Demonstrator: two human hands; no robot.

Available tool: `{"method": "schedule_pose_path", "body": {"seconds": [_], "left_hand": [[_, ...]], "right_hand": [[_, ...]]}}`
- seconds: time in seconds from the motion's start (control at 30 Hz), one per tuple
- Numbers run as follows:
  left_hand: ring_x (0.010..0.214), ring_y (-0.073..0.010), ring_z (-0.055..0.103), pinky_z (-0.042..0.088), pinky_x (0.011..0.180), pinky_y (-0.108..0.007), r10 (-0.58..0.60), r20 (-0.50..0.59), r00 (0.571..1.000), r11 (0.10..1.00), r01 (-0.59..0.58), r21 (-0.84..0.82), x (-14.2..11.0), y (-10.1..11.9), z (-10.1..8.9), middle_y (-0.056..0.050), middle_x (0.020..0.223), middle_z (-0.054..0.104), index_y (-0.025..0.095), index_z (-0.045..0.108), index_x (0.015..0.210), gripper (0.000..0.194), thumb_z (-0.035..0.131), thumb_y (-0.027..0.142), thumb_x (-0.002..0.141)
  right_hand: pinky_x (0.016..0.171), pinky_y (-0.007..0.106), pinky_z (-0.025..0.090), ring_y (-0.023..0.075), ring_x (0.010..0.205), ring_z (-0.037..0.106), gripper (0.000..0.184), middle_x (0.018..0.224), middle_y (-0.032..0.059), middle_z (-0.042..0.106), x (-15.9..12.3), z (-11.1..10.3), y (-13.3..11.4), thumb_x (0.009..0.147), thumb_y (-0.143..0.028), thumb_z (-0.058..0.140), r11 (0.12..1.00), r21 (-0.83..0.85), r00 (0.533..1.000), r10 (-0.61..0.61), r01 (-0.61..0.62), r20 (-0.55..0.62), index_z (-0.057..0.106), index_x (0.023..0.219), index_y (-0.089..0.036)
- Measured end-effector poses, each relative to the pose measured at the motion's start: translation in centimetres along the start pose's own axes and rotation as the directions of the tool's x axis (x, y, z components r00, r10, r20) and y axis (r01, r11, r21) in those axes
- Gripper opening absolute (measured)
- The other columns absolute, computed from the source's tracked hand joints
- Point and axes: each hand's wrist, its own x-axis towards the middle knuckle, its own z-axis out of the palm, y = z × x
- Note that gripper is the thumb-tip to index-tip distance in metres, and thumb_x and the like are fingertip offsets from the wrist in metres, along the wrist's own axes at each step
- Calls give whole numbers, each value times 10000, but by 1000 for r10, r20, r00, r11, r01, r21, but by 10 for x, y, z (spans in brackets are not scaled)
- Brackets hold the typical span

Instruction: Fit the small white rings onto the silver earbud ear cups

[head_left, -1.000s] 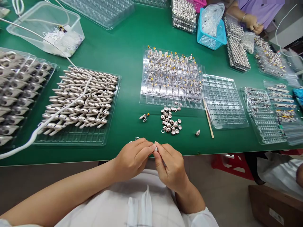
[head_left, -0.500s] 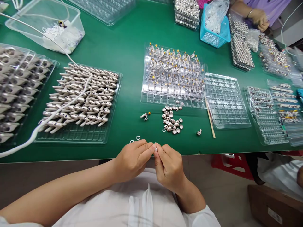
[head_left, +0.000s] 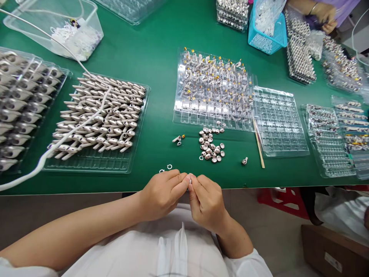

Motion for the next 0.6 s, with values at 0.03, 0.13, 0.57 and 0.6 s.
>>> {"method": "schedule_pose_path", "body": {"seconds": [0.03,0.13,0.57,0.6], "left_hand": [[531,-181,527,460,464,-289,-2,4,1000,1000,2,1,0,0,0,-107,697,693,78,493,1148,322,393,-5,853],[536,-174,532,464,474,-281,-12,11,1000,1000,12,-7,-1,0,1,-100,721,694,94,494,1150,310,390,11,870],[689,-230,617,530,580,-347,-3,107,994,998,9,-55,-8,-6,-11,-120,822,713,107,593,1134,357,386,-6,866],[772,-232,636,546,649,-347,-2,58,998,995,8,-103,-9,-9,-12,-125,881,713,116,616,1135,350,408,1,878]], "right_hand": [[497,300,419,171,599,520,242,702,62,580,0,0,0,939,-103,448,1000,-2,1000,-1,1,6,596,1129,-75],[496,307,418,177,597,520,244,706,65,581,0,1,1,937,-101,440,1000,-12,1000,3,-2,24,598,1120,-74],[579,311,502,186,641,565,187,712,76,623,13,0,-1,876,-90,406,998,-49,990,-26,33,136,584,850,-143],[590,302,517,181,653,579,171,723,72,641,14,1,-3,850,-102,417,997,-63,990,-43,52,136,581,849,-149]]}}
